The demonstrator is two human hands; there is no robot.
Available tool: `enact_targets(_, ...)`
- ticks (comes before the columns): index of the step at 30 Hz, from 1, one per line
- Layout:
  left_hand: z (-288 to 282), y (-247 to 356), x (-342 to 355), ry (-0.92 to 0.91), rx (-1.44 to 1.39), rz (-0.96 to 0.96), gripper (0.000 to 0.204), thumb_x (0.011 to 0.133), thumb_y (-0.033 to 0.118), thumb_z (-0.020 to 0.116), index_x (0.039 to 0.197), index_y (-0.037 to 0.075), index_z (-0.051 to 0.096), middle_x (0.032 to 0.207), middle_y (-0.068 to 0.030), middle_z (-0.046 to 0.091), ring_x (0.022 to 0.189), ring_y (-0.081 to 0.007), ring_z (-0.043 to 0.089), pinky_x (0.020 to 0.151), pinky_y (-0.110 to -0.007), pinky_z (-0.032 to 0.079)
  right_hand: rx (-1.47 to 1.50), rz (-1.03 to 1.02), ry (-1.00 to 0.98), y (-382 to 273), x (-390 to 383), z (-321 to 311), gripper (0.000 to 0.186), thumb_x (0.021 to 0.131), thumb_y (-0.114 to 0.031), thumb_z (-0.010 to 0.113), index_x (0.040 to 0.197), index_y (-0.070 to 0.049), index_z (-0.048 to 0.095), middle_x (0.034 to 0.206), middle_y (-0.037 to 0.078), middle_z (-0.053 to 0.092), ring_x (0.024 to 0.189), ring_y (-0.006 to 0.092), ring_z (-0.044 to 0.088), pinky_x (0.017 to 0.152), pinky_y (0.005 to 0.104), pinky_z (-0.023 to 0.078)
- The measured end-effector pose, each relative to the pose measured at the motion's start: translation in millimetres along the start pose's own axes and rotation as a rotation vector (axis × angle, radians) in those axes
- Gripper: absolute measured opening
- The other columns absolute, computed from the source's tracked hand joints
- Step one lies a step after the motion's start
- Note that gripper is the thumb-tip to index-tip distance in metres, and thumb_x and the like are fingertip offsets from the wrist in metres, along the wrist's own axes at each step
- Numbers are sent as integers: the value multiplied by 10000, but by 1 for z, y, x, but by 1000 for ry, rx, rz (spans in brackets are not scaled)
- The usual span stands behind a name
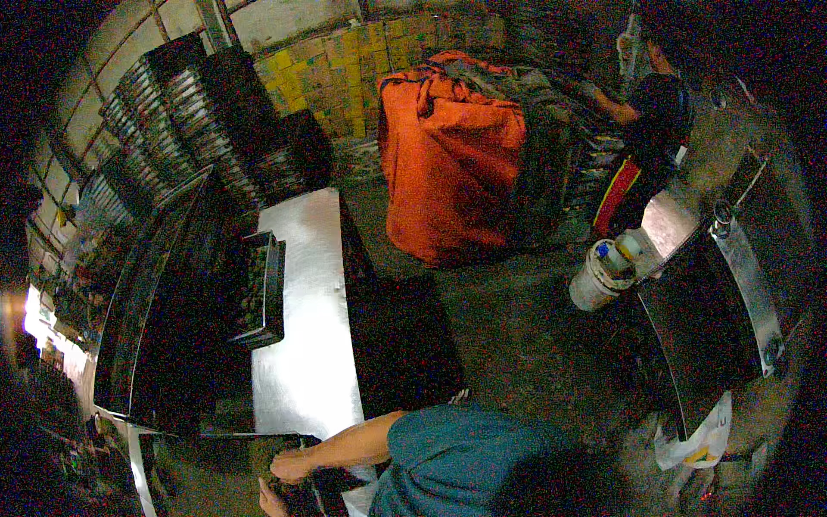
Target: The person repeatedly takes portions of green dough from a tray, rolls them into balls by hand, and places them into a smaller container. The person also briefly handles a large mass of yellow dough on a separate table.
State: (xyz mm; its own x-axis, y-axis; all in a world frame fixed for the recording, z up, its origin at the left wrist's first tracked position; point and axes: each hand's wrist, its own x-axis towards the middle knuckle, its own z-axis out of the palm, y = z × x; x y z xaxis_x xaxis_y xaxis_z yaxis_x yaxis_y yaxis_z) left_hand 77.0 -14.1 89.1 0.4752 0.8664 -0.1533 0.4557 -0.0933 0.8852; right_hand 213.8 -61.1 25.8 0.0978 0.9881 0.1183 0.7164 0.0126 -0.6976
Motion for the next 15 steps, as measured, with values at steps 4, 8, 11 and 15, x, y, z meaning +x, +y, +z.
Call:
enact_targets(4,-4,9,-8,-113,-235,-298,429,940,335,507,1012,-67,637,913,-133,646,787,-208,561,711,-349,470,42,96,80,2,-9,-6,336,760,-301,625,713,31,631,663,230,618,671,408,631,533,502,495)
enact_targets(8,-14,9,-25,-81,-54,-53,403,937,314,519,975,-69,639,885,-115,642,772,-197,546,692,-353,466,95,214,86,2,-10,-7,385,790,-356,615,741,26,629,706,232,629,696,404,634,566,512,496)
enact_targets(11,-16,-9,-25,-27,-76,-8,346,926,270,534,937,-57,645,840,-104,634,736,-192,537,660,-352,461,94,53,-27,-1,-4,-1,372,803,-352,606,753,15,638,701,225,630,690,407,633,581,520,495)
enact_targets(15,-7,-55,13,-60,-84,81,360,952,275,480,1108,-38,567,863,-135,624,736,-209,580,624,-325,482,64,215,-23,-5,3,6,246,793,-224,572,874,-6,655,761,206,648,759,397,639,636,483,505)
